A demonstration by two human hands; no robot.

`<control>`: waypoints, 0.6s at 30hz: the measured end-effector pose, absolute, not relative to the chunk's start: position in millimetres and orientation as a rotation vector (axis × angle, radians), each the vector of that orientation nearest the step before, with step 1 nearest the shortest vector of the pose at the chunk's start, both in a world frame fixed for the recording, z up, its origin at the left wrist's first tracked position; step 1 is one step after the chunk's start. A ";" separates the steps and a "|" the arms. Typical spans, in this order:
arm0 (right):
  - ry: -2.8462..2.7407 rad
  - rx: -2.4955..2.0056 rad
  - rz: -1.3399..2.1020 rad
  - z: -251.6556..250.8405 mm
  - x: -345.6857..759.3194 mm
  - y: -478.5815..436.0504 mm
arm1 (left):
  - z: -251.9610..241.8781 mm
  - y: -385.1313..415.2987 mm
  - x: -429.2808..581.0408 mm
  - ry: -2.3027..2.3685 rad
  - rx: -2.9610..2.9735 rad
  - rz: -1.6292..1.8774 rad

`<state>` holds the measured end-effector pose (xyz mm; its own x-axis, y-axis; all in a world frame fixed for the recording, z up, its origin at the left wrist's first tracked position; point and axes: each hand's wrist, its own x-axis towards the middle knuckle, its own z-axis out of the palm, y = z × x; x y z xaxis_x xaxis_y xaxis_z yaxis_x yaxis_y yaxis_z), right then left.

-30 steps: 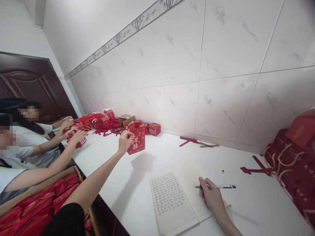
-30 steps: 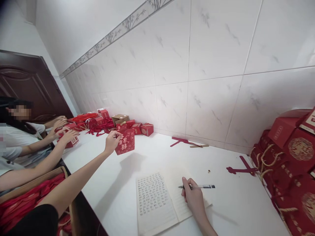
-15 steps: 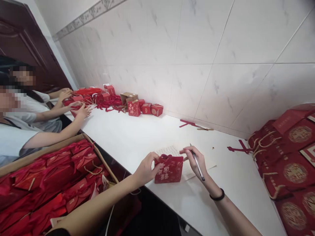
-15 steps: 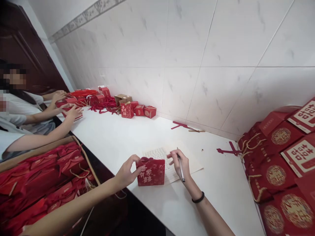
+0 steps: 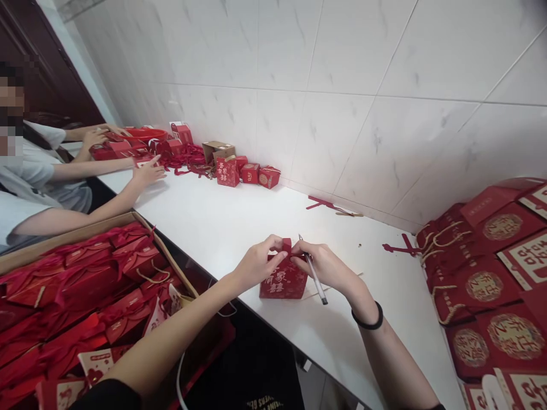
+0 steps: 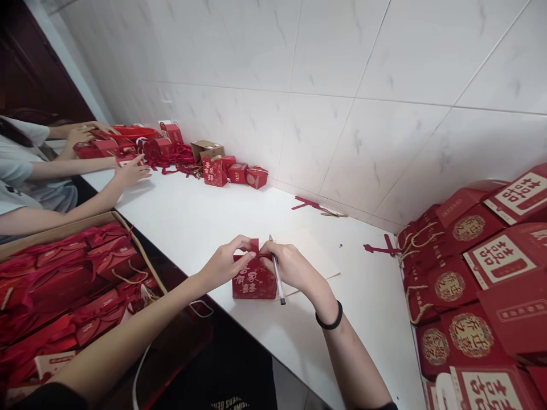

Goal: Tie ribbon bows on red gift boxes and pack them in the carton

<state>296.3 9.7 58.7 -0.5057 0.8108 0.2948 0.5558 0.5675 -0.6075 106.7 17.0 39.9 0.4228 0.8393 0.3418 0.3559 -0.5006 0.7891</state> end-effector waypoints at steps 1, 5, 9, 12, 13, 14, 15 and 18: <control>-2.251 -1.098 0.569 57.8 296.9 8.7 | 40.0 17.7 109.4 1.011 2.016 1.003; -2.299 -1.120 0.444 57.9 298.7 5.7 | 32.9 18.8 113.7 1.107 2.059 1.111; -2.321 -1.159 0.321 56.3 295.8 5.6 | 25.5 18.7 112.0 1.006 2.204 1.175; -2.352 -1.214 0.219 54.3 293.4 5.7 | 22.3 19.1 110.5 0.931 2.248 1.204; -2.366 -1.227 0.187 53.8 292.8 5.6 | 21.1 19.4 110.0 0.909 2.263 1.209; -2.379 -1.238 0.157 53.3 292.3 5.5 | 19.9 19.9 109.4 0.879 2.278 1.221; -2.392 -1.248 0.128 52.9 291.7 5.3 | 18.7 20.4 108.8 0.846 2.290 1.239; -2.427 -1.287 0.041 51.2 289.1 4.7 | 15.1 21.8 107.2 0.769 2.314 1.292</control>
